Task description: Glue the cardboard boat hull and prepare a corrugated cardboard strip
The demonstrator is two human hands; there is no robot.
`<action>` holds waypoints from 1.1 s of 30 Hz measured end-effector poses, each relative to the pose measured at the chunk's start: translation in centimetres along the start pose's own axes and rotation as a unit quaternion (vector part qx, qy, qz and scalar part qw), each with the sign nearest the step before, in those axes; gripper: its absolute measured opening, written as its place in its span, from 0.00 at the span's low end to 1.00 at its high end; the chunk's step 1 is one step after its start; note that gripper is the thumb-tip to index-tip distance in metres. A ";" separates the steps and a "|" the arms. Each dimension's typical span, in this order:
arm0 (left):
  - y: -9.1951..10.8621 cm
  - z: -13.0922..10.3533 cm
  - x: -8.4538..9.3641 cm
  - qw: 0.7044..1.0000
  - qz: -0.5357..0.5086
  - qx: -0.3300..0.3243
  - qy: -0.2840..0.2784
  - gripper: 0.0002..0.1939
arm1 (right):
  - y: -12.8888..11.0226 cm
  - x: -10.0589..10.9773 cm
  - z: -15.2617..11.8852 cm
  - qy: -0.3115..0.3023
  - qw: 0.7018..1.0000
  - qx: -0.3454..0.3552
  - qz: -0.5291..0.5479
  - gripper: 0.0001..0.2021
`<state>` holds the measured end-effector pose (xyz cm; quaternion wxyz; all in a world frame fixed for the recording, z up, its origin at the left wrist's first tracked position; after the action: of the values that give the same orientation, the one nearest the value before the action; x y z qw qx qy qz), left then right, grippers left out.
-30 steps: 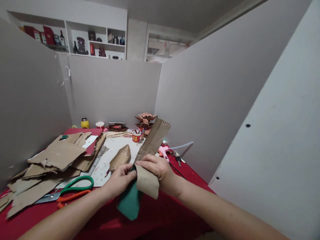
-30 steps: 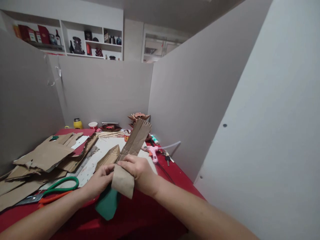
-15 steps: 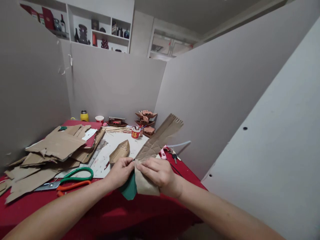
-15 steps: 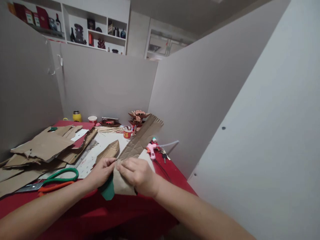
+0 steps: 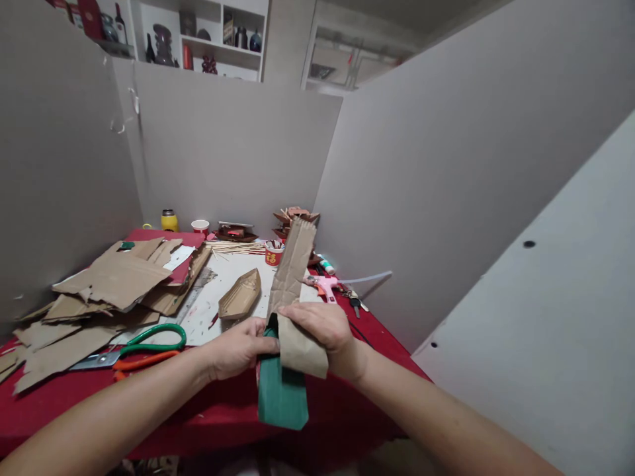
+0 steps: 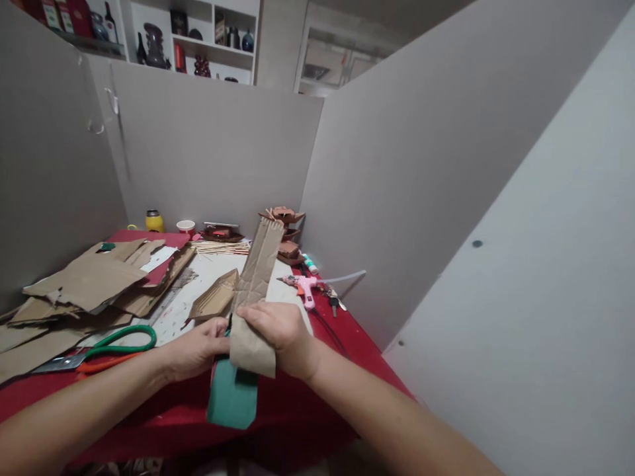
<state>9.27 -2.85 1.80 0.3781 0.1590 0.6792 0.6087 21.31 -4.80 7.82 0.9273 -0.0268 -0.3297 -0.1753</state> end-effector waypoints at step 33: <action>5.6 -2.0 1.6 0.991 0.077 -0.075 0.085 0.09 | 0.2 -0.1 0.1 0.209 0.880 -0.273 0.328 0.14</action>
<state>5.42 -1.97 6.52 0.2818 0.1302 0.6472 0.6963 21.25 -4.55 7.79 0.9351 -0.3479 -0.0395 0.0543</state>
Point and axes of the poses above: each hand's wrist, its own z-axis towards the middle knuckle, its own x-axis out of the back of the hand, y = z × x, the point moved 5 cm from there along z, towards the middle knuckle, and after that the axes turned 3 degrees about -y, right-handed, at the moved point
